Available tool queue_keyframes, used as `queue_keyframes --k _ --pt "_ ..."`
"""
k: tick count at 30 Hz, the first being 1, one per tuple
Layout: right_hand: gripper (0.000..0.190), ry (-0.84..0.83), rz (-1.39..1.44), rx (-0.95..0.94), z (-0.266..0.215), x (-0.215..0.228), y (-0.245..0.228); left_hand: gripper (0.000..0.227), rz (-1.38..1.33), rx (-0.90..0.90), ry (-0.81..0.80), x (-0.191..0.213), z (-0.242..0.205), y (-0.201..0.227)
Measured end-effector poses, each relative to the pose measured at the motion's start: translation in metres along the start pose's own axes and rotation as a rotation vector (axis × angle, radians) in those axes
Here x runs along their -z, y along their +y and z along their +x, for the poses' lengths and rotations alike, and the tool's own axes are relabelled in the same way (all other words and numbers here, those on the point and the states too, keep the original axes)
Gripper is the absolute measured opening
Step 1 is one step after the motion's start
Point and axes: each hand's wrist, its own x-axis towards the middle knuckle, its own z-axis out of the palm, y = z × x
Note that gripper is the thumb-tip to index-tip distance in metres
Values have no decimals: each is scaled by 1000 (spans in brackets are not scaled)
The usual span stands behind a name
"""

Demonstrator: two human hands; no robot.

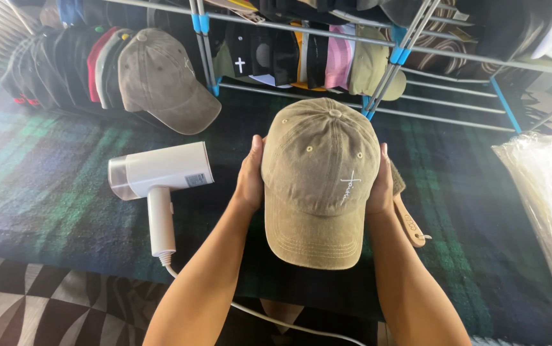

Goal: Clean and steam a baseball cap on a wooden stand using a brush and a handheld steamer

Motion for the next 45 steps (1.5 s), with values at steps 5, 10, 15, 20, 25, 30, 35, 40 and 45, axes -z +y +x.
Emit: queue_keyframes --k 5,10,15,20,25,30,35,40,45 --pt "54 97 -48 -11 11 12 10 57 -49 -72 41 11 9 -31" --pt "56 131 -32 -44 13 -26 -8 57 -47 -66 80 11 31 -36" --pt "57 117 -2 25 18 -46 -5 57 -33 -86 63 22 53 -46" --pt "58 142 -143 73 22 -6 20 58 18 -70 74 18 39 -45" --pt "54 86 -214 140 31 -11 16 57 103 -124 60 6 31 -17" --pt "48 35 -448 250 29 9 26 58 243 -217 20 4 26 -8" --pt "40 18 -423 215 50 44 30 54 174 -225 8 9 30 -17" --pt "56 86 -285 176 43 27 27 54 135 -236 -4 21 42 -24" --pt "74 99 -166 20 31 18 6 64 186 -284 -42 10 28 -18"
